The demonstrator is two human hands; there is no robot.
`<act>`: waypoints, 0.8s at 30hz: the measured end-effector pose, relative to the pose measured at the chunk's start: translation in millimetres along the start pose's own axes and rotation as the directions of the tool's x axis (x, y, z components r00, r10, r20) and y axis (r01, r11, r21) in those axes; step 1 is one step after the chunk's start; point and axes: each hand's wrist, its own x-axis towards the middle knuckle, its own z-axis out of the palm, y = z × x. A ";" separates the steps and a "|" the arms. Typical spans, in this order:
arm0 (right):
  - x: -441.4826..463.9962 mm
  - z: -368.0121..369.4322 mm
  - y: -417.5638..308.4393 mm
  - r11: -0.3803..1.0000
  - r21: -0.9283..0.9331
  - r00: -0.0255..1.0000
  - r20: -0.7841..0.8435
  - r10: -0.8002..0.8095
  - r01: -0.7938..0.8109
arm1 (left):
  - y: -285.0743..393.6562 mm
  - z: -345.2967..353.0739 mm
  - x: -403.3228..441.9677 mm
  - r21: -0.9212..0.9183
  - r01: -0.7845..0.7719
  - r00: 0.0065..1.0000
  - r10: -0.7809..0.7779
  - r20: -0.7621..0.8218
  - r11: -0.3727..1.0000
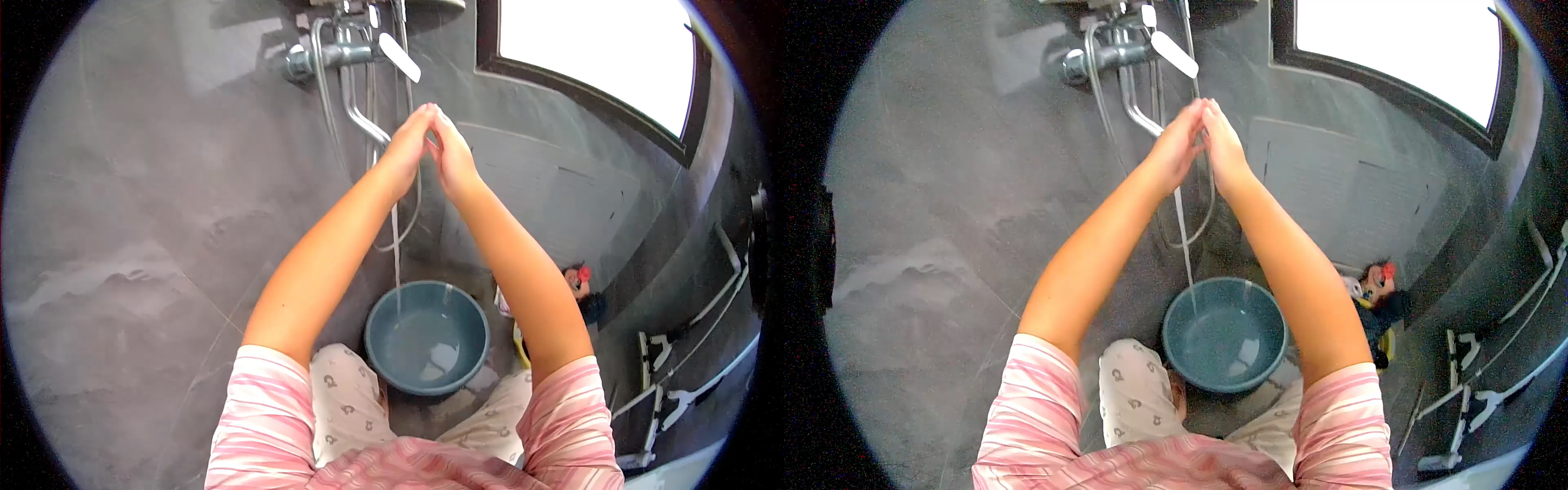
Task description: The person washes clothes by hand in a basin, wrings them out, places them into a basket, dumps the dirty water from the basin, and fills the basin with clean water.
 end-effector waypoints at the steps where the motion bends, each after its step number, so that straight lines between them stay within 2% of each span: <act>1: -16.7 -14.9 5.3 1.000 -0.006 1.000 -0.020 0.015 -0.015 | -13.8 6.5 -15.1 0.140 -0.006 1.000 0.003 0.016 0.990; 3: -63.9 -49.2 14.4 0.970 -0.190 0.988 0.010 0.155 -0.151 | -45.4 10.9 -46.0 0.175 0.079 0.996 -0.085 0.023 0.981; 4: -80.2 -82.9 44.0 0.967 -0.208 0.988 0.014 0.154 -0.148 | -67.5 7.7 -60.4 0.271 0.268 0.952 -0.298 0.074 0.924; 5: -102.2 -98.2 48.1 0.961 -0.210 0.984 -0.016 0.180 -0.179 | -92.7 3.3 -75.1 0.372 0.434 0.859 -0.502 0.105 0.821; 7: -156.0 -122.8 59.0 0.812 -0.422 0.915 -0.192 0.355 -0.403 | -148.5 -10.4 -118.9 0.532 0.454 0.778 -0.609 0.152 0.714; 8: -179.4 -142.2 72.9 0.781 -0.432 0.892 -0.191 0.409 -0.451 | -204.4 -33.1 -143.2 0.596 0.345 0.794 -0.564 0.226 0.725; 9: -196.5 -167.8 93.2 0.772 -0.308 0.827 -0.296 0.478 -0.556 | -248.7 -52.6 -164.3 0.651 0.217 0.809 -0.507 0.297 0.728; 10: -209.1 -189.5 111.4 0.755 -0.176 0.749 -0.392 0.535 -0.632 | -253.4 -56.8 -181.1 0.628 0.246 0.818 -0.506 0.274 0.738; 11: -221.5 -204.6 123.6 0.731 -0.185 0.733 -0.386 0.560 -0.656 | -251.9 -57.6 -199.0 0.721 0.425 0.680 -0.719 0.145 0.548; 12: -234.0 -218.3 134.9 0.697 -0.154 0.682 -0.433 0.589 -0.700 | -251.3 -60.0 -214.4 0.776 0.548 0.490 -0.872 0.005 0.312; 13: -244.2 -229.9 139.9 0.665 -0.117 0.626 -0.485 0.610 -0.738 | -255.3 -64.0 -221.5 0.763 0.564 0.478 -0.878 0.011 0.316; 15: -260.4 -244.8 140.2 0.620 -0.162 0.602 -0.515 0.610 -0.767 | -261.4 -76.8 -221.7 0.746 0.485 0.634 -0.771 0.059 0.456; 16: -267.7 -250.9 135.0 0.566 -0.147 0.549 -0.524 0.651 -0.812 | -276.0 -86.1 -219.6 0.687 0.491 0.704 -0.708 0.049 0.535; 17: -272.7 -260.0 133.3 0.515 -0.127 0.497 -0.530 0.687 -0.848 | -279.6 -87.6 -214.4 0.689 0.489 0.700 -0.712 0.055 0.535; 19: -282.8 -273.7 126.3 0.457 -0.122 0.438 -0.579 0.688 -0.881 | -289.7 -94.5 -209.6 0.531 0.579 0.742 -0.670 -0.030 0.618; 20: -290.3 -274.7 122.6 0.469 -0.140 0.452 -0.598 0.662 -0.872 | -294.6 -95.4 -215.8 0.533 0.579 0.735 -0.678 -0.013 0.617; 22: -294.6 -280.0 120.5 0.476 -0.161 0.461 -0.633 0.622 -0.864 | -304.7 -100.2 -219.7 0.322 0.748 0.648 -0.744 -0.165 0.580; 23: -296.5 -284.6 122.0 0.488 -0.155 0.463 -0.642 0.611 -0.859 | -303.9 -98.6 -217.7 0.320 0.756 0.636 -0.756 -0.151 0.572; 24: -299.2 -288.2 121.6 0.505 -0.135 0.466 -0.635 0.616 -0.852 | -300.4 -94.3 -214.9 0.415 0.795 0.540 -0.829 -0.148 0.443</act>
